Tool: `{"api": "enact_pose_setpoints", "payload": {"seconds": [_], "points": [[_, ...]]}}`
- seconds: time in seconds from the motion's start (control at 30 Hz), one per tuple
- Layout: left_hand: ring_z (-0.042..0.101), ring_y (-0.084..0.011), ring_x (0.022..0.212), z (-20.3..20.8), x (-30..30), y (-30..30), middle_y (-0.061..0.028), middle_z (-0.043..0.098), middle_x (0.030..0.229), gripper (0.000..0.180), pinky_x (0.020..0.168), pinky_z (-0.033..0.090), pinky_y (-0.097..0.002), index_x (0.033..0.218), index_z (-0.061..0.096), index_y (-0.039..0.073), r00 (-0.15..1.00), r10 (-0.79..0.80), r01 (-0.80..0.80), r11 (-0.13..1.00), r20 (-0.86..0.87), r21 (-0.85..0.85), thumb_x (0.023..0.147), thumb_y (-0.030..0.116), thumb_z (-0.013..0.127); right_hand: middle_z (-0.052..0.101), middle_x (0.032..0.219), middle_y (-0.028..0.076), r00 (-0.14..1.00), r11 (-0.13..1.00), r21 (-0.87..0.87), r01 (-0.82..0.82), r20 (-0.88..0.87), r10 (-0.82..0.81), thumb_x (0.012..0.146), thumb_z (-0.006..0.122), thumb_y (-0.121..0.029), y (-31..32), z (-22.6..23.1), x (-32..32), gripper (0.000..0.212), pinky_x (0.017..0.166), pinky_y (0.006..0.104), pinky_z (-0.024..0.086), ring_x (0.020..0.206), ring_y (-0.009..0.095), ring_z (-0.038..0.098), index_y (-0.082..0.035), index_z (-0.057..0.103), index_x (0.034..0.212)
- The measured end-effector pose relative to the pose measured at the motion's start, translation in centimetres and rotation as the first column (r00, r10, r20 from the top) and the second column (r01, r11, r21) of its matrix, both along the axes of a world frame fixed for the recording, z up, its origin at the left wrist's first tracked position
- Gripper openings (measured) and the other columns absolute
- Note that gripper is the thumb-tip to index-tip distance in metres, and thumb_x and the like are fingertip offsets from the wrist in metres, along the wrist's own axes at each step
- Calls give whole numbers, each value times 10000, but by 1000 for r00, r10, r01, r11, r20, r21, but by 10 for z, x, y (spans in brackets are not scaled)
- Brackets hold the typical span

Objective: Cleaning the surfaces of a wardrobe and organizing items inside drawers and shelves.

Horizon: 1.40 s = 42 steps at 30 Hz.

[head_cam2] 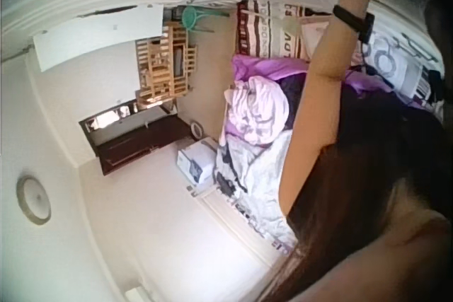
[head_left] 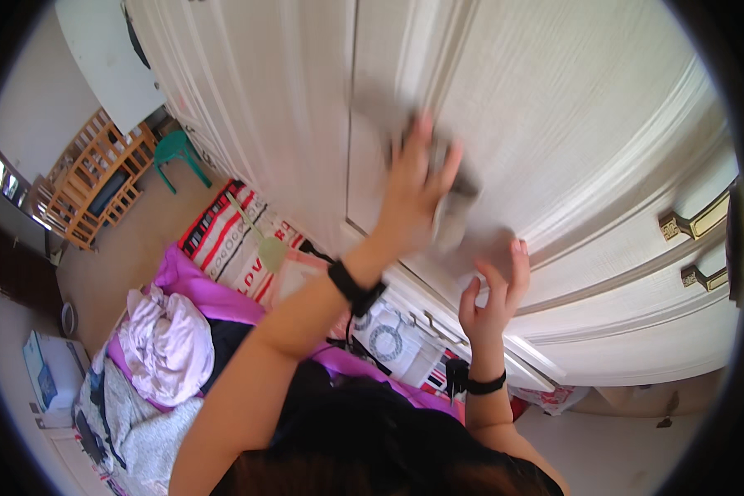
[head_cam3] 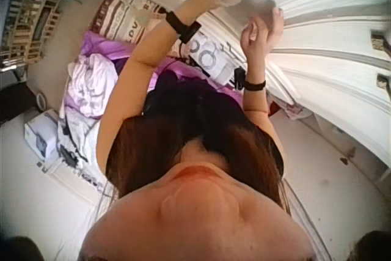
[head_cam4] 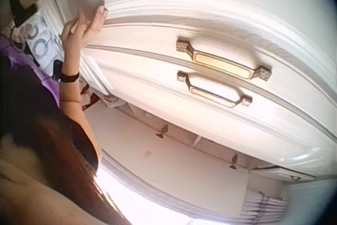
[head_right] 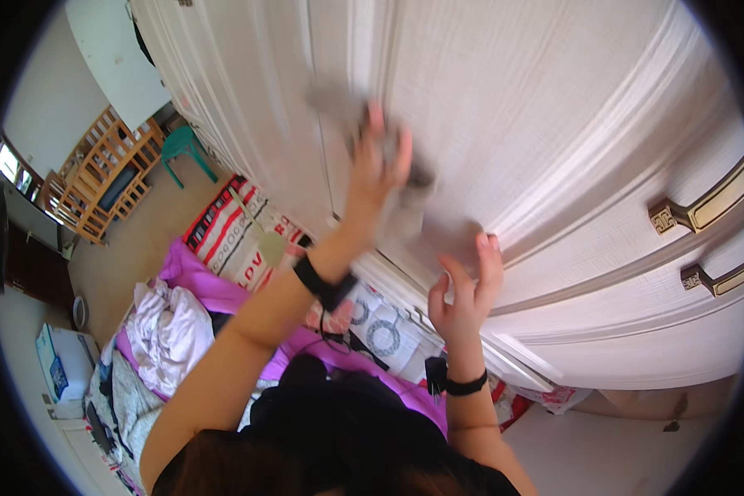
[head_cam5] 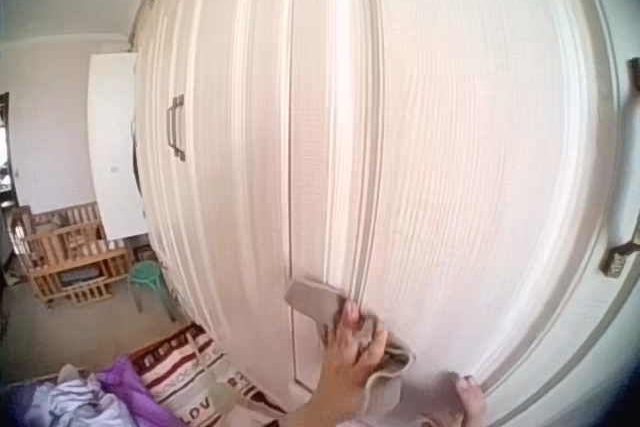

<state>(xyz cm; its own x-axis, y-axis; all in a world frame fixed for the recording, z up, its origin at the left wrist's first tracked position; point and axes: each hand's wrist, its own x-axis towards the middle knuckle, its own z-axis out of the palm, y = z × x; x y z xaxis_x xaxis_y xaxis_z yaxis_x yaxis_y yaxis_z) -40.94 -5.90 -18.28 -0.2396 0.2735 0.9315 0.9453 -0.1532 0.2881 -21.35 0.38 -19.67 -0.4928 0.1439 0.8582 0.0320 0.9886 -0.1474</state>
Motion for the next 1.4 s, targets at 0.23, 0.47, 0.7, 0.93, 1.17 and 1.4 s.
{"api": "enact_pose_setpoints", "payload": {"seconds": [0.23,0.47,0.7,0.93,1.17,1.4], "points": [[126,-360,1420,-138,11,-58,-250,18,1530,714,1098,244,-414,1464,228,50,826,-277,359,930,491,-79,825,14,545,393,1372,239,965,965,18,263,-22,-263,738,555,23,-24,6,-18,248,1048,513,299,1301,440,331,-27,594,978],[200,-479,1348,104,-96,-67,-270,119,1458,737,1105,222,-565,1264,373,91,986,11,100,760,-168,642,644,-27,755,316,1433,241,922,876,290,385,-168,-349,752,577,-67,-43,10,-95,358,1090,583,165,1356,446,230,-97,565,1109],[181,-443,1371,178,-215,-67,-230,227,1447,953,1060,168,-651,1340,342,68,979,172,-118,915,-109,385,538,198,841,465,1382,113,865,743,452,494,-170,-472,744,569,-114,-23,8,-148,350,1098,535,192,1329,396,322,-153,626,1088],[85,-349,1425,-4,-315,-107,-208,69,1540,797,1142,93,-450,1462,216,31,927,300,-341,925,226,169,812,207,642,494,1359,100,839,707,452,543,-278,-467,738,543,-74,-20,9,-158,264,1115,519,185,1329,396,334,-156,631,973],[263,-348,1359,-236,-204,-110,-210,285,1461,650,1097,242,-426,1409,327,25,432,-110,-115,978,895,175,842,198,593,493,1353,149,844,691,487,534,-259,-470,816,513,-128,-19,2,-163,231,1094,536,219,1302,420,372,-114,608,1026],[296,-334,1335,-189,-171,-197,-197,315,1439,639,1068,273,-413,1407,333,32,-18,-450,35,892,893,450,849,212,587,489,1366,124,846,659,533,531,-291,-446,882,486,-124,-18,8,-148,232,1089,486,256,1295,394,399,-109,602,1083]]}}
